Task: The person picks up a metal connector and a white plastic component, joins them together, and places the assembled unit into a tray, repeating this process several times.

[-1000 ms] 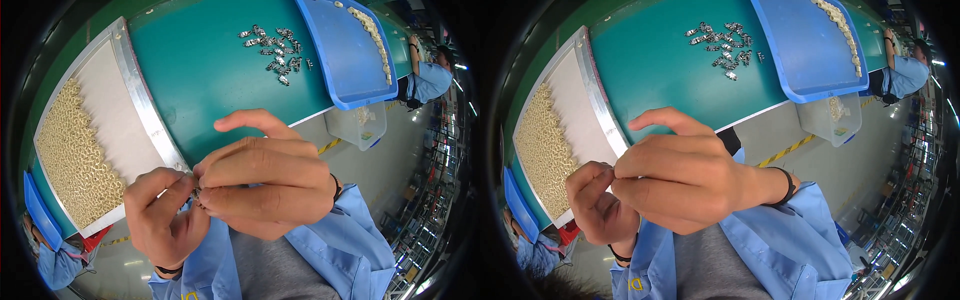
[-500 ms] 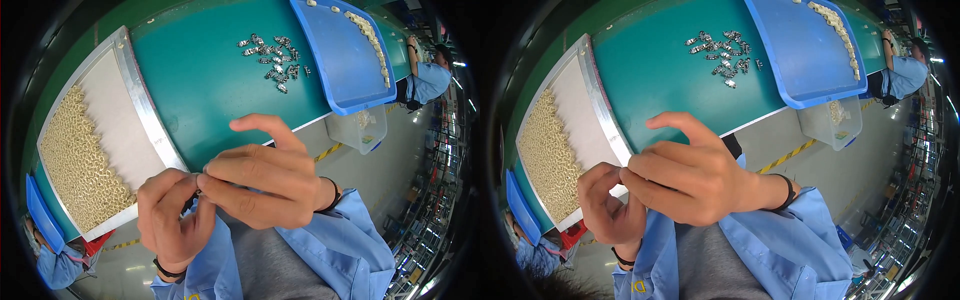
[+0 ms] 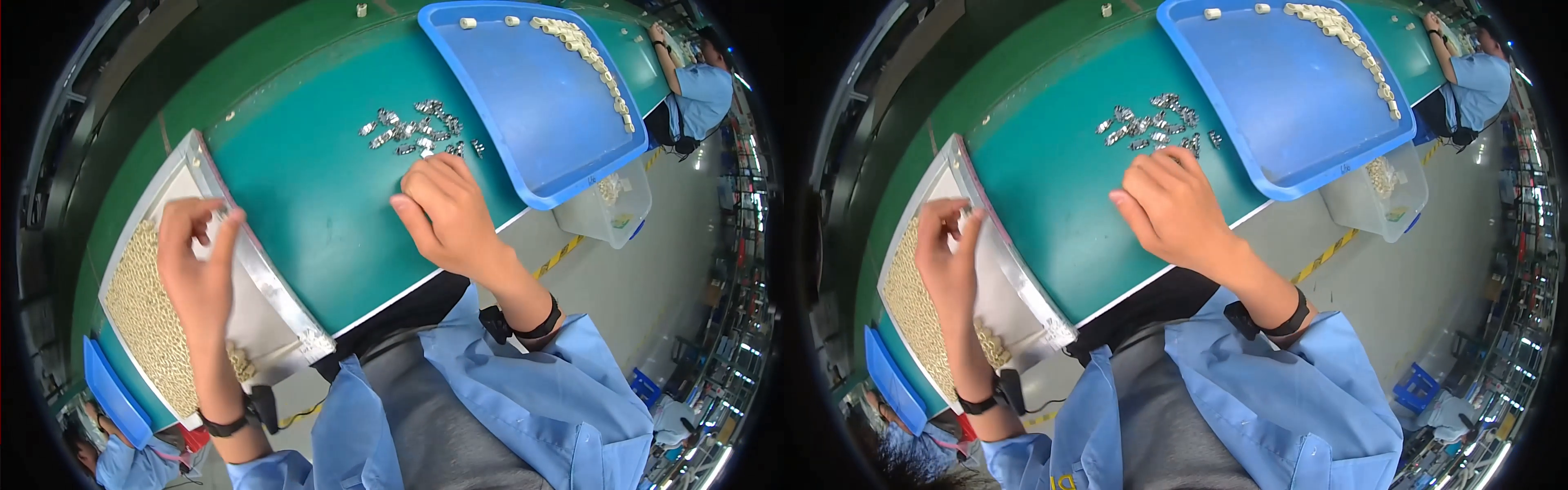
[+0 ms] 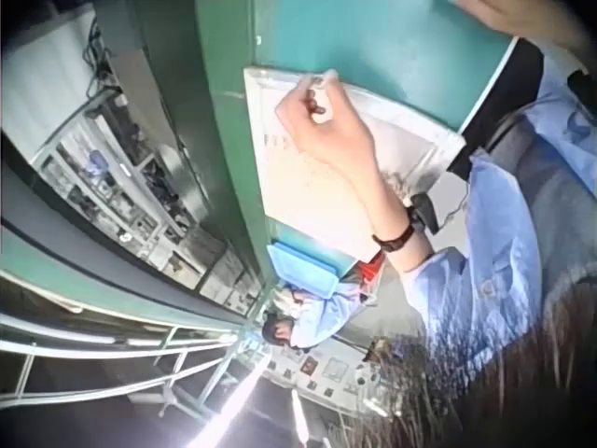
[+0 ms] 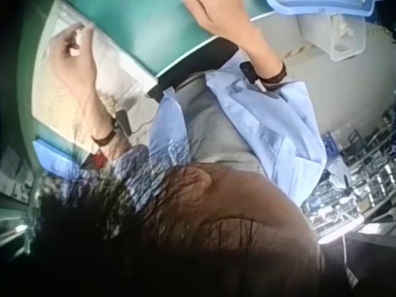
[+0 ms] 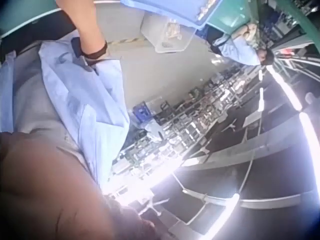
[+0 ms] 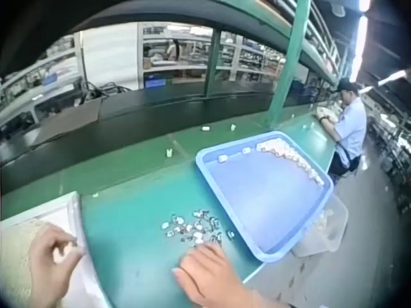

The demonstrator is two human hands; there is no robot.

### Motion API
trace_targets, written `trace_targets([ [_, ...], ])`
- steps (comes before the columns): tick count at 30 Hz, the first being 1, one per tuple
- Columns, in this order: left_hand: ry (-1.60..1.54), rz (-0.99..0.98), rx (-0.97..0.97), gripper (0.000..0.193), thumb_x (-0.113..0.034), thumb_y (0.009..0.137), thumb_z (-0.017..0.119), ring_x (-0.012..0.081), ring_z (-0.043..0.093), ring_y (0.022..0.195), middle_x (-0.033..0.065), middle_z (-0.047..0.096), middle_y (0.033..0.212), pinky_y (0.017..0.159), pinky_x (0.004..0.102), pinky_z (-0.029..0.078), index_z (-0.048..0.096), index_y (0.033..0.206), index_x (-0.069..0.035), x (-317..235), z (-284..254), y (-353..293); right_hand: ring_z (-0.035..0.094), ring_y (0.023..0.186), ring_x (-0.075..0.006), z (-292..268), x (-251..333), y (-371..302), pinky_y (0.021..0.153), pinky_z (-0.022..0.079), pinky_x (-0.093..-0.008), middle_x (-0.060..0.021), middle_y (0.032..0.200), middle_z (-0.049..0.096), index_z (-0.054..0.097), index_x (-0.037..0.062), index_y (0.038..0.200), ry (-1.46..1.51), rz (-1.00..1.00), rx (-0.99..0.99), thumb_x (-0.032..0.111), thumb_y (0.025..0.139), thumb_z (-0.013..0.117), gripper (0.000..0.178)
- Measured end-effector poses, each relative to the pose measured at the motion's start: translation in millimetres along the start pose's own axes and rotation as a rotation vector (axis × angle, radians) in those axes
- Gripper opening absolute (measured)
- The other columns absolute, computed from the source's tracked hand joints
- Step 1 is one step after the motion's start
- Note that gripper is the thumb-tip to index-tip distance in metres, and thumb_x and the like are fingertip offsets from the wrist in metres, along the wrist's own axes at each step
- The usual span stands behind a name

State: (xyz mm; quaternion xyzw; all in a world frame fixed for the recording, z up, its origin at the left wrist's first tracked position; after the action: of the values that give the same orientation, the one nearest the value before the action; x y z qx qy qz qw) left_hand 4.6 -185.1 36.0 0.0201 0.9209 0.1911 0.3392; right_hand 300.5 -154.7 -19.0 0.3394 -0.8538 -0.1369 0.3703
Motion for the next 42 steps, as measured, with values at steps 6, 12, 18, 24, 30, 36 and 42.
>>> trace_targets([
  [6, 0.038, -0.019, 0.033, 0.021, -0.009, 0.091, 0.078, 0.0148, 0.056, 0.076, 0.0048, 0.064, 0.083, 0.075, 0.0312, 0.051, 0.073, 0.109, 0.001, 50.4, 43.2, 128.9, 0.061, 0.107, -0.0308, -1.8, -7.4, 43.5, 0.099, 0.045, -0.0452, -0.0112, 0.106, 0.062, 0.070, 0.0042, 0.102, -0.220, -0.011, -0.055, 0.003, 0.087, 0.070, 0.015],
  [12, 0.096, -0.025, 0.104, 0.028, -0.017, 0.092, 0.076, 0.0182, 0.066, 0.081, 0.0088, 0.074, 0.091, 0.077, 0.0338, 0.054, 0.075, 0.114, 0.000, 83.9, 117.1, 209.8, 0.058, 0.116, -0.0281, 17.8, -22.5, 64.9, 0.111, 0.040, -0.0478, -0.0106, 0.110, 0.061, 0.072, 0.0051, 0.105, -0.376, 0.066, 0.087, 0.002, 0.083, 0.070, 0.023],
  [18, 0.088, -0.067, 0.174, 0.042, -0.015, 0.093, 0.075, 0.0187, 0.063, 0.078, 0.0069, 0.071, 0.087, 0.077, 0.0335, 0.053, 0.068, 0.131, -0.001, 86.8, 133.5, 210.5, 0.059, 0.116, -0.0255, 22.5, -25.0, 64.4, 0.118, 0.035, -0.0526, -0.0086, 0.110, 0.063, 0.071, 0.0063, 0.104, -0.414, 0.022, 0.119, 0.002, 0.086, 0.071, 0.019],
  [24, 0.171, -0.091, 0.028, 0.052, -0.014, 0.093, 0.074, 0.0200, 0.063, 0.080, 0.0078, 0.068, 0.089, 0.082, 0.0333, 0.054, 0.060, 0.141, -0.003, 50.2, 46.7, 162.4, 0.065, 0.097, -0.0265, 15.9, 0.9, 65.8, 0.103, 0.045, -0.0474, -0.0082, 0.099, 0.065, 0.067, 0.0058, 0.101, -0.118, -0.079, -0.057, 0.002, 0.089, 0.071, 0.013],
  [30, 0.277, -0.007, -0.080, 0.022, -0.001, 0.094, 0.066, 0.0179, 0.057, 0.082, 0.0094, 0.062, 0.086, 0.083, 0.0315, 0.050, 0.070, 0.116, -0.001, 42.1, -102.0, 24.7, 0.066, 0.077, -0.0281, 32.9, 28.3, 32.8, 0.079, 0.049, -0.0423, -0.0093, 0.085, 0.065, 0.065, 0.0055, 0.099, 0.122, -0.038, 0.093, 0.001, 0.090, 0.072, 0.012],
  [36, 0.568, -0.058, 0.015, 0.020, -0.004, 0.086, 0.076, 0.0329, 0.063, 0.100, 0.0129, 0.065, 0.107, 0.086, 0.0428, 0.049, 0.071, 0.105, -0.003, 51.9, -103.6, -98.8, 0.065, 0.075, -0.0262, 53.8, 35.0, 11.4, 0.080, 0.049, -0.0411, -0.0085, 0.082, 0.066, 0.069, 0.0047, 0.098, 0.249, -0.040, 0.187, 0.000, 0.088, 0.074, 0.013],
  [42, 0.691, -0.115, 0.007, 0.021, -0.008, 0.085, 0.078, 0.0323, 0.060, 0.103, 0.0110, 0.064, 0.107, 0.089, 0.0441, 0.047, 0.071, 0.104, -0.003, 59.9, -76.7, -94.2, 0.066, 0.076, -0.0233, 52.2, 36.1, 4.3, 0.082, 0.048, -0.0385, -0.0067, 0.086, 0.070, 0.076, 0.0036, 0.101, 0.256, -0.108, 0.122, 0.001, 0.087, 0.077, 0.015],
])
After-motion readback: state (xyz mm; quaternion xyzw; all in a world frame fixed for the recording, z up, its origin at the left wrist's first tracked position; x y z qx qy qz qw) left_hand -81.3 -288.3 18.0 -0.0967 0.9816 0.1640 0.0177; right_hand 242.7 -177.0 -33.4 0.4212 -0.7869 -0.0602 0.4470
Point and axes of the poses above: each hand's wrist, its own y-axis towards the middle knuckle, its own z-axis out of the palm, x = y × z, the point moved 3 cm from there along y, towards the middle knuckle
